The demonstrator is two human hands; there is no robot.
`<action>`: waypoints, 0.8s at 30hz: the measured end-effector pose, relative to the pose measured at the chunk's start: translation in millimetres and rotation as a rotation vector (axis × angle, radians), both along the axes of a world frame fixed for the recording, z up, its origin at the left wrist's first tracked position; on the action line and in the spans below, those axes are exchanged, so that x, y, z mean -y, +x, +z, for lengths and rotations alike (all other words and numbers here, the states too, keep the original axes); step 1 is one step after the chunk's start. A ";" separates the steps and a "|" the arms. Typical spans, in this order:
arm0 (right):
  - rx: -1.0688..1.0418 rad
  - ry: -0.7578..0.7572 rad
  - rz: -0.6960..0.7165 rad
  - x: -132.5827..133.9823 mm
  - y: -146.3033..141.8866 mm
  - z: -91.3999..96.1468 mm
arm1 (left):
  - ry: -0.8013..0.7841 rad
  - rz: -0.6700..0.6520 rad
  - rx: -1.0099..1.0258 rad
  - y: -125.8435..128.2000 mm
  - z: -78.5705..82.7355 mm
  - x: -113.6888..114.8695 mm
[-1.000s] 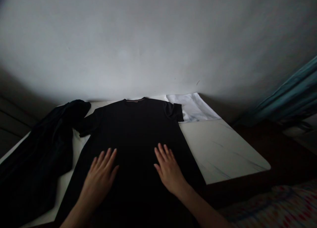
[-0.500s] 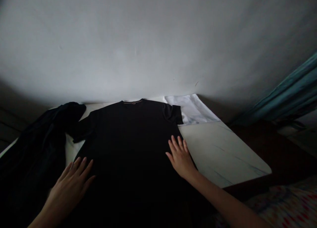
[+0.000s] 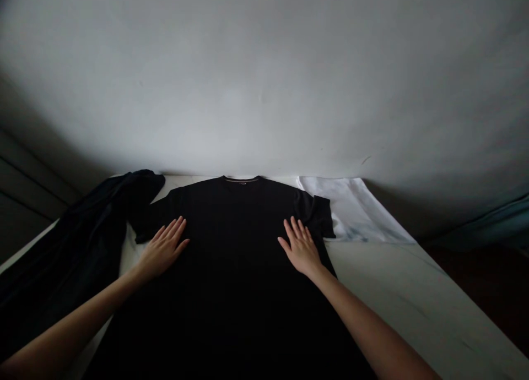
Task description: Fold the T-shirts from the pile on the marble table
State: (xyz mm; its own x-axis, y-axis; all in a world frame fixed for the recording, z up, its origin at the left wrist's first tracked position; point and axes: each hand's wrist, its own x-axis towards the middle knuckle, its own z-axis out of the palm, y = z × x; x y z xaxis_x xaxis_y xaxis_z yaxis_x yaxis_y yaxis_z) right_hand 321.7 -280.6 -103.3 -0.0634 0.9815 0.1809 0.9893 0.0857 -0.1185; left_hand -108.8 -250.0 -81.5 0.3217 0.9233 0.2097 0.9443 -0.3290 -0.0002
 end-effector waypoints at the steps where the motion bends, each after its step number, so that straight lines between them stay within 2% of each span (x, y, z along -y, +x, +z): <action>1: 0.003 0.008 -0.037 -6.5 1.8 -2.2 | 0.007 0.019 -0.011 5.1 0.8 -2.6; 2: -0.002 0.015 -0.048 -16.4 -2.6 -2.4 | 0.013 0.027 -0.018 17.9 2.4 -6.6; 4: -0.027 0.012 0.007 -46.1 -25.0 3.1 | 0.013 -0.006 -0.014 59.9 6.8 -20.2; 7: -0.068 -0.065 0.125 -103.5 -67.2 20.0 | -0.037 -0.105 0.052 128.7 12.1 -55.1; 9: -0.056 -0.138 0.142 -137.1 -83.0 30.0 | -0.082 -0.072 0.092 153.7 12.8 -83.8; 10: -0.036 -0.167 0.136 -149.8 -84.7 33.0 | -0.096 -0.040 0.104 156.4 12.5 -97.9; 12: 0.015 -0.199 0.098 -166.7 -75.2 34.6 | -0.107 0.027 0.113 143.3 11.7 -122.7; 14: 0.055 -0.207 0.028 -174.6 -53.3 31.1 | -0.108 0.095 0.111 113.1 11.2 -140.6; 17: 0.083 -0.203 -0.105 -179.1 -14.9 21.7 | -0.104 0.194 0.102 63.1 10.8 -155.3; 19: 0.093 -0.186 -0.135 -181.5 3.3 15.2 | -0.100 0.218 0.096 41.0 9.7 -160.2; 21: 0.100 -0.161 -0.131 -183.8 12.2 9.9 | -0.090 0.216 0.100 31.2 7.4 -163.5; 24: 0.105 -0.146 -0.136 -186.5 13.2 5.4 | -0.067 0.219 0.123 31.1 3.5 -166.4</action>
